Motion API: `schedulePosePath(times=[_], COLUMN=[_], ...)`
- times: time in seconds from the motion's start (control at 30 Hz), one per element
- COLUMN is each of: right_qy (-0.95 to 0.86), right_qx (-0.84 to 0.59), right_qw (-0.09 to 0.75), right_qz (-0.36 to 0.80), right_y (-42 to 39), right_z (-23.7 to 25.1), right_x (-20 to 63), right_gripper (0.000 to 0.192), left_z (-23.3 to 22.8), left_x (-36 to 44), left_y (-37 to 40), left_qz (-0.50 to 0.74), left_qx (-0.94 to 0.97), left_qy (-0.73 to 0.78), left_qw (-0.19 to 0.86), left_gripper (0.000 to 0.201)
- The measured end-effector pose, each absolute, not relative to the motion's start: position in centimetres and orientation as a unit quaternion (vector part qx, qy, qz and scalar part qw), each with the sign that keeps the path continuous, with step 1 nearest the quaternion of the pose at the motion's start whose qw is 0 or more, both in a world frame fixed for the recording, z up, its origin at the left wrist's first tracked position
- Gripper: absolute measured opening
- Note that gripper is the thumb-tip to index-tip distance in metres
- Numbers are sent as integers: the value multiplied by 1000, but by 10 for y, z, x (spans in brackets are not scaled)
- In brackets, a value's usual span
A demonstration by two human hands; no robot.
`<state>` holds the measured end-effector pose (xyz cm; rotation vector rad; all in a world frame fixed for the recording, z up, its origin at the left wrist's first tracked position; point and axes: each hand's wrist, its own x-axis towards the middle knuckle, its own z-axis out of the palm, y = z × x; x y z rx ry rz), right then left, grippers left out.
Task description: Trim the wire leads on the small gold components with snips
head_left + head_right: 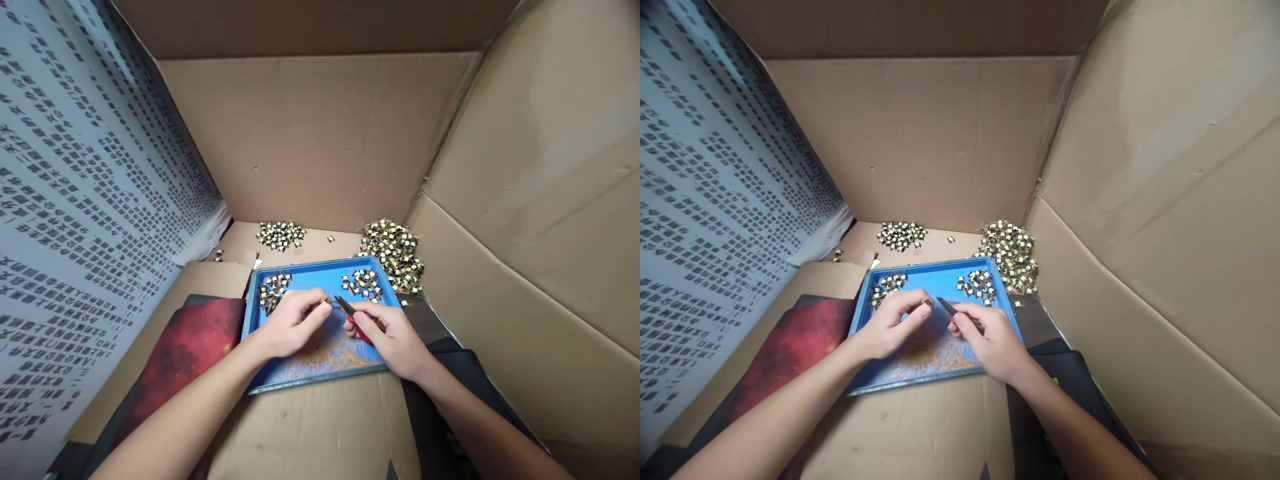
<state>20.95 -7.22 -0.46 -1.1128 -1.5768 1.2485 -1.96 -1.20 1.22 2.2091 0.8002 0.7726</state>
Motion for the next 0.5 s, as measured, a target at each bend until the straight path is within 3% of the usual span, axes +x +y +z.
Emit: schedulePosePath(times=[0.23, 0.5], right_qy=[-644, -683], right_qx=[-445, -478], right_qw=[413, 415], right_qz=[466, 364], right_y=[-73, -72], right_z=[-7, -1], right_x=[211, 206], right_gripper=[30, 29], left_z=[16, 24], left_x=[-13, -16], left_y=[-19, -15], left_qz=[267, 276], left_qx=[857, 874], left_qy=[289, 252], left_qw=[333, 312], left_gripper=[39, 28])
